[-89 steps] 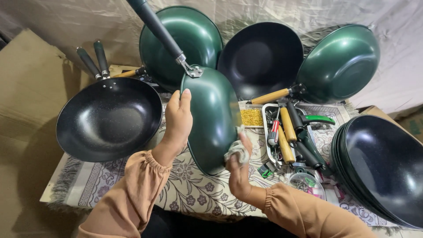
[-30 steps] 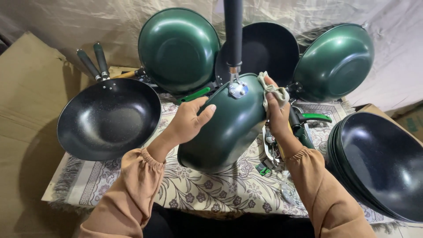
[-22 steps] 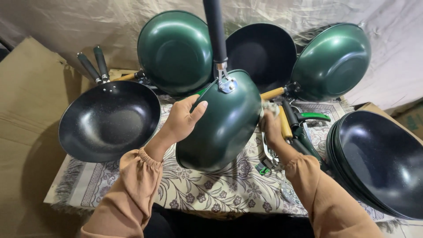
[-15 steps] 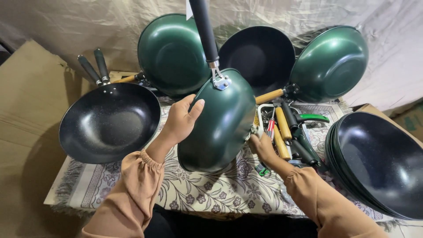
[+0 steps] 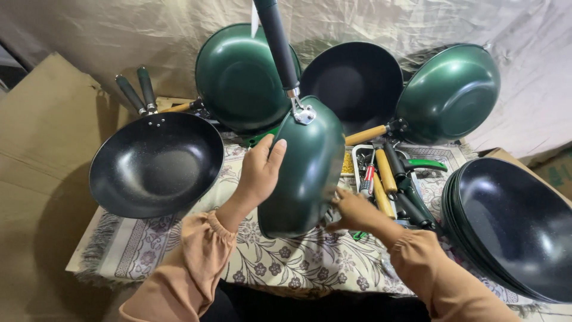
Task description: Cleaning the interior of a wok and then attaching a handle using screws and a manual tool.
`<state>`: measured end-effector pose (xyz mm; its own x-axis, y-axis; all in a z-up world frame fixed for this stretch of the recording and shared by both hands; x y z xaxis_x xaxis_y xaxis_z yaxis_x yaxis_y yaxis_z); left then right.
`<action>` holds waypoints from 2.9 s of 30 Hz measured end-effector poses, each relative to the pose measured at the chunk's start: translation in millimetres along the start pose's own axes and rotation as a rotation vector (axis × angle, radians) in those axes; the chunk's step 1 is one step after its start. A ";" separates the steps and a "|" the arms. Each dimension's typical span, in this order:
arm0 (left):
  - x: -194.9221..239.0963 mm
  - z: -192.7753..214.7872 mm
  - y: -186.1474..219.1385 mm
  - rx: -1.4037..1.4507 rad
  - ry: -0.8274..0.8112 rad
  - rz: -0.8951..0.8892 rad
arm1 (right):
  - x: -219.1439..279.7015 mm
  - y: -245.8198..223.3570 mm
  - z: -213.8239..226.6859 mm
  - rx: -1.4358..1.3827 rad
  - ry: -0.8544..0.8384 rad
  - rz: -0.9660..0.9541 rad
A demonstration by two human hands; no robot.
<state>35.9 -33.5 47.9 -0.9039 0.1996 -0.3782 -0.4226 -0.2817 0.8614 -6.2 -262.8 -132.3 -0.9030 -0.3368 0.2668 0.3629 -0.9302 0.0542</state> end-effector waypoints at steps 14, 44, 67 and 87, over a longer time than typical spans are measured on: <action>38.3 -44.1 33.7 0.242 -0.084 0.096 | 108.9 -82.1 210.1 -0.750 0.764 0.178; -34.7 24.0 -48.3 -0.128 0.227 -0.371 | 83.4 25.4 185.2 -0.831 1.016 -0.054; -38.1 36.5 -211.7 -0.119 0.408 0.057 | 17.5 107.6 -12.1 -0.597 1.280 -0.121; -28.0 185.6 -175.6 0.009 0.896 0.153 | -54.4 28.8 88.7 -0.792 1.149 -0.138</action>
<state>147.7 184.6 -29.9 -0.6644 -0.6446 -0.3783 -0.2970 -0.2367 0.9251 73.7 -258.3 -59.9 -0.7412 0.1916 -0.6434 0.3804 -0.6697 -0.6378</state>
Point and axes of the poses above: each hand's wrist, its own x-axis away from the middle knuckle, its own z-axis out of the back of the hand, y = z × x, the point moved 8 cm from there along -x, towards the middle knuckle, and after that the axes turned 3 degrees about x, right-handed, at the moved point
